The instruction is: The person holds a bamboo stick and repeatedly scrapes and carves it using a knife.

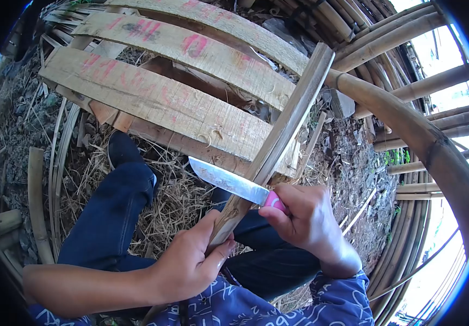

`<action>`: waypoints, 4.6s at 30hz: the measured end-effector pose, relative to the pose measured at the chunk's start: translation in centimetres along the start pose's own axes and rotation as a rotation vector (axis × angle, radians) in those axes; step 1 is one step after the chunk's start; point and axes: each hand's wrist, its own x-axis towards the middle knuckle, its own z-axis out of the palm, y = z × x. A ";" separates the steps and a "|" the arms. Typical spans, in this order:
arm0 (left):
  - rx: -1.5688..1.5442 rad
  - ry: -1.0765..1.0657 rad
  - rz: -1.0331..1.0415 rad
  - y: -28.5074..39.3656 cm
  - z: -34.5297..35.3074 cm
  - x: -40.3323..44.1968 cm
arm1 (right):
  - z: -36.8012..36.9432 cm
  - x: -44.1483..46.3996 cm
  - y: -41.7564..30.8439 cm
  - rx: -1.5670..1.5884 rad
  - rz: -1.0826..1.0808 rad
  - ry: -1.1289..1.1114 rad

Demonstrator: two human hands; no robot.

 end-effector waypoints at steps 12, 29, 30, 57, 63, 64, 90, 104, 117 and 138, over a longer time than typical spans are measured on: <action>-0.005 0.041 -0.020 1.3 0.0 0.0 | 0.7 0.5 0.6 -0.098 -0.052 0.094; 0.054 -0.027 -0.037 0.0 0.3 -1.0 | -0.2 0.8 5.0 -0.111 0.189 0.394; 0.102 -0.031 -0.020 -0.3 0.4 -1.4 | -1.7 1.1 6.7 -0.085 0.389 0.479; -0.024 0.009 -0.074 -0.2 -0.6 -0.1 | 1.8 0.8 1.2 -0.031 0.009 0.211; -0.037 -0.034 -0.133 0.0 -0.8 0.0 | 1.4 1.3 3.0 -0.111 0.039 0.248; -0.065 -0.058 -0.146 0.0 -0.8 0.0 | 1.5 1.4 3.3 -0.128 0.035 0.306; -0.385 -0.071 -0.225 -0.4 -1.4 0.6 | 2.7 0.4 0.2 0.127 0.020 0.153; -0.228 0.128 -0.160 0.1 0.8 -0.4 | 4.2 0.3 1.0 0.132 -0.054 0.263; -0.256 0.055 -0.218 -1.5 0.8 -0.6 | 3.6 2.2 6.1 0.047 0.149 0.527; -0.154 0.180 -0.090 -2.5 0.8 0.0 | 4.3 0.5 1.5 0.056 0.038 0.249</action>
